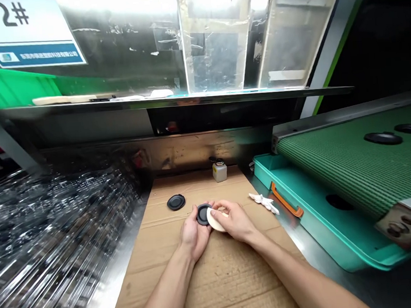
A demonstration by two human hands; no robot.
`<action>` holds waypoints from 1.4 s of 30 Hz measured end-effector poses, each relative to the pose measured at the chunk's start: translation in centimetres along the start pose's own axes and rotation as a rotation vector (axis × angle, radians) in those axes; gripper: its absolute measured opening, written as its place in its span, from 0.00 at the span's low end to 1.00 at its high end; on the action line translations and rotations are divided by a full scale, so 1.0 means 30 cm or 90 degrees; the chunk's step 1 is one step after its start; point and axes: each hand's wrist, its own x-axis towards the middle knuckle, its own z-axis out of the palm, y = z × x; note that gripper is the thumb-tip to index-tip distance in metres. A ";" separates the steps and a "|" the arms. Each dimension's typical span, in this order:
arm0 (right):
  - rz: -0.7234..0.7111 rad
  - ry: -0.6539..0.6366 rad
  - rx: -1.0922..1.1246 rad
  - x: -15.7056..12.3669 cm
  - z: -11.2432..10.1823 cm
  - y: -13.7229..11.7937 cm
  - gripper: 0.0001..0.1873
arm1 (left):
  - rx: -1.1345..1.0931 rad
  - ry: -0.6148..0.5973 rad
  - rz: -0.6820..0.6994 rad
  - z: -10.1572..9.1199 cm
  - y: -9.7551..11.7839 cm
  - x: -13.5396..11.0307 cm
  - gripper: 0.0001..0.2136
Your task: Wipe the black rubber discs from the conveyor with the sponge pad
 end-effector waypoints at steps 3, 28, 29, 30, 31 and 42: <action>0.042 -0.021 0.083 0.003 0.035 0.001 0.14 | 0.033 -0.047 0.016 0.009 -0.015 -0.009 0.13; 0.034 0.091 -0.551 0.023 0.096 -0.083 0.20 | 0.044 -0.026 -0.005 0.018 -0.009 -0.026 0.13; 0.046 0.100 -0.569 0.022 0.105 -0.082 0.20 | 0.039 -0.019 -0.001 0.018 -0.007 -0.025 0.14; 0.060 0.103 -0.581 0.019 0.108 -0.079 0.20 | 0.036 -0.012 -0.001 0.018 -0.006 -0.025 0.14; 0.066 0.098 -0.588 0.014 0.107 -0.075 0.21 | 0.033 -0.007 -0.009 0.018 -0.006 -0.024 0.14; 0.041 0.042 -0.571 0.002 0.071 -0.069 0.26 | 0.018 -0.011 -0.024 0.003 -0.009 -0.017 0.14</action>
